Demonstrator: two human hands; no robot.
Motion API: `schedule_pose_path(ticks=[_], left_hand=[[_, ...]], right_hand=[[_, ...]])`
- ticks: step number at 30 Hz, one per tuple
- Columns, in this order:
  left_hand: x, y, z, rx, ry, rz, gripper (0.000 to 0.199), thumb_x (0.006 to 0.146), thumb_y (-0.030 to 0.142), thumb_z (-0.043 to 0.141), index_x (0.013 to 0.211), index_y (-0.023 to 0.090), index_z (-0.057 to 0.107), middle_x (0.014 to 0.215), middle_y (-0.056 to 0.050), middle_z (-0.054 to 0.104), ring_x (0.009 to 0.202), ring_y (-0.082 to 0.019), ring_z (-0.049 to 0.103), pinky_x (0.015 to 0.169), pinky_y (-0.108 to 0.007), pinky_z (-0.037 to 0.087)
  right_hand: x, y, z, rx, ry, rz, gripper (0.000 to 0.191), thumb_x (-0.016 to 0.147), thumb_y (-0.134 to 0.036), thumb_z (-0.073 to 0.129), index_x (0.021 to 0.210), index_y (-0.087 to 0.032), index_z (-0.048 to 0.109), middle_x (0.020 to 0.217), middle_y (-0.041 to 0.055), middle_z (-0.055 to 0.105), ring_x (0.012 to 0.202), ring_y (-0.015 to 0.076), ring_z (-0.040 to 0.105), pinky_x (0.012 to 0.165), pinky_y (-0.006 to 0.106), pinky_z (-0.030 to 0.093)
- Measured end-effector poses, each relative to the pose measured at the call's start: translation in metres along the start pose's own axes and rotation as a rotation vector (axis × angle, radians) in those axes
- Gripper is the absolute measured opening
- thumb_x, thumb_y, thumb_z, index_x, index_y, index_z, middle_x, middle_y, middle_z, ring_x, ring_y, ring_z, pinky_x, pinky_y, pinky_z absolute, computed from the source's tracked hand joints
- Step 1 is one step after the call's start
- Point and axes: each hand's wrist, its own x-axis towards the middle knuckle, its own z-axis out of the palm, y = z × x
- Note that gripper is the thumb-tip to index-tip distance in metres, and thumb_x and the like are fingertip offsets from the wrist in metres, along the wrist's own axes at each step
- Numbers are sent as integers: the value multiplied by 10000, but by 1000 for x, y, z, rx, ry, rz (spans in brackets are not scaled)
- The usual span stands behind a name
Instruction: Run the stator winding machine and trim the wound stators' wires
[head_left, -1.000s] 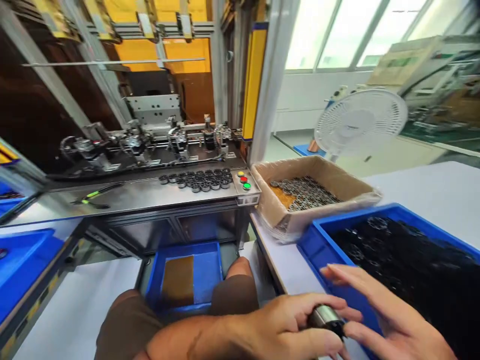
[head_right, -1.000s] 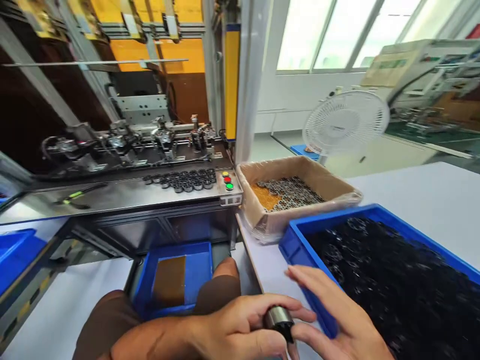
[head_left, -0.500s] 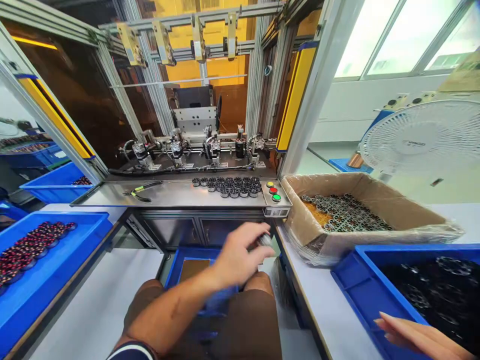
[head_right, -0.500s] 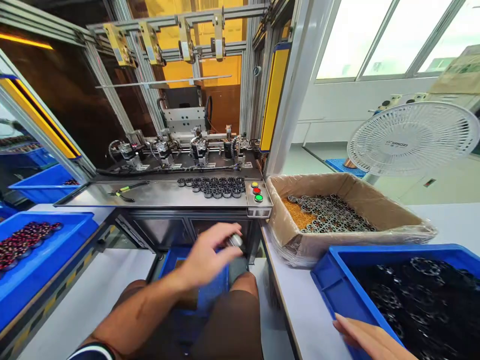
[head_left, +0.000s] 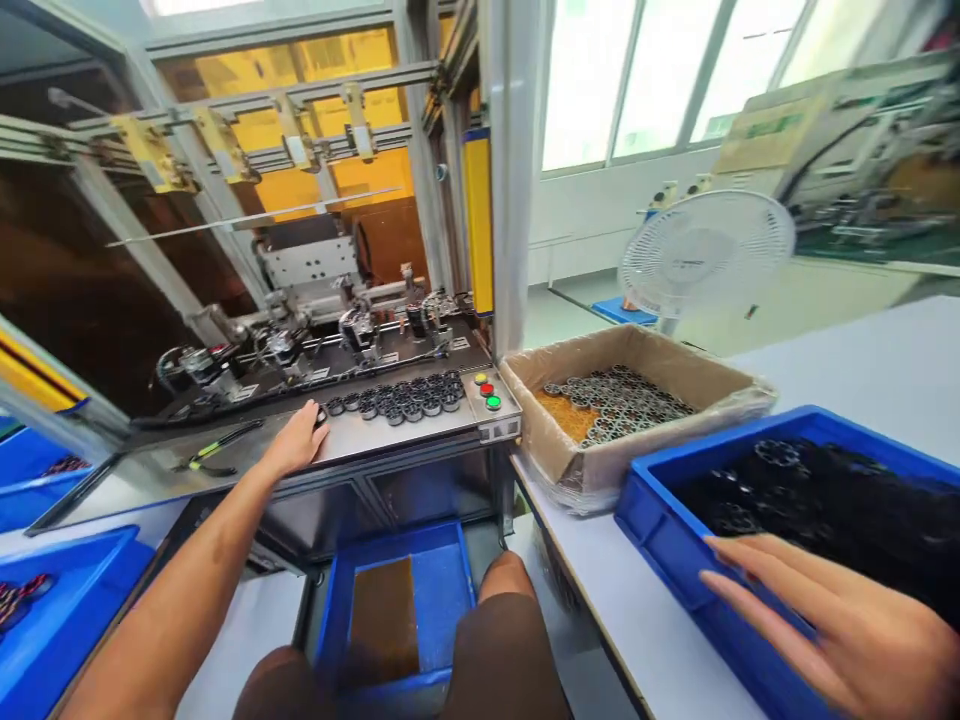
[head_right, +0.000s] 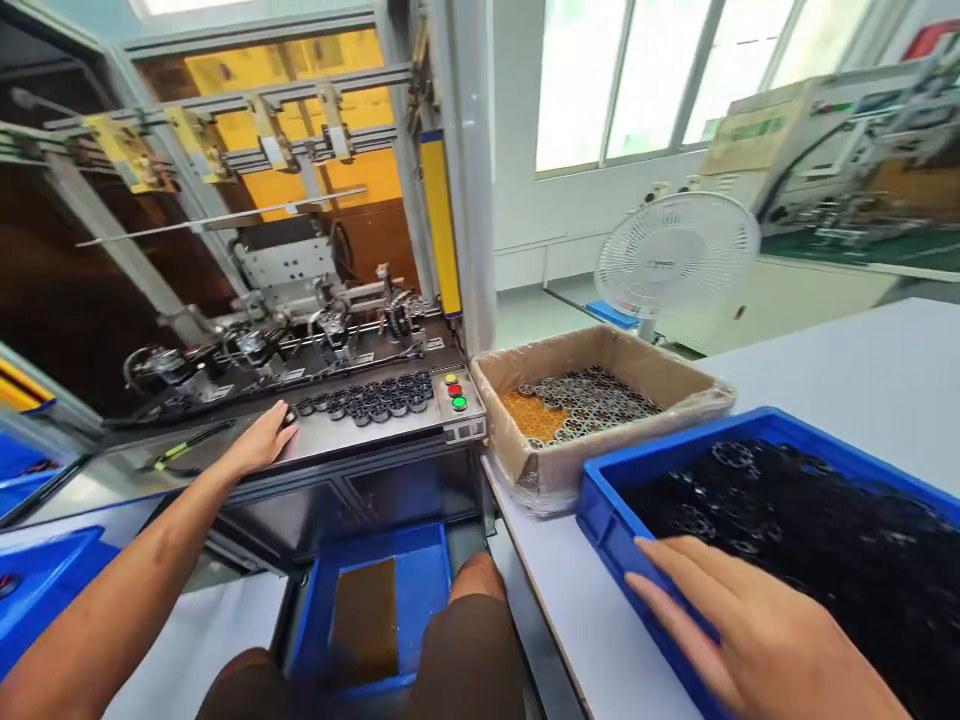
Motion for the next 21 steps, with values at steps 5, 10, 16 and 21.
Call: schedule_pose_path(ticks=[5,10,16,21], left_hand=[[10,0,1,110,20,91,627,901,364,424,1433,31,432,1487,-235,526,1450,-335,433,1175,-451,374],[19,55,-19,146,154,206,755,912,502,342,1493,20,315,1498,-271,481,1460,-431,381,1174,-593,331],[42,282,-16,112,54,711,560,990,437,403,1431,97,461,1453,-205,530,1446,-354,387,1209,-562,302],[64,426,42,163,-313,814,359,956,382,608,1242,164,611,1260,-107,642,1108,-241,645,958,-474,550]], right_hand=[[6,26,4,-269,-258,204,301,974,-363,469,932,-245,743,978,118,746,823,288,747,698,417,619],[7,32,7,-283,-516,421,237,891,-146,506,864,-153,741,878,154,713,776,316,744,667,421,589],[2,31,11,-241,-766,479,376,862,-73,478,1133,-123,734,1020,205,697,801,299,756,710,389,579],[7,26,1,-238,-887,451,384,861,-32,437,1042,-117,765,1018,207,721,931,319,748,825,415,581]])
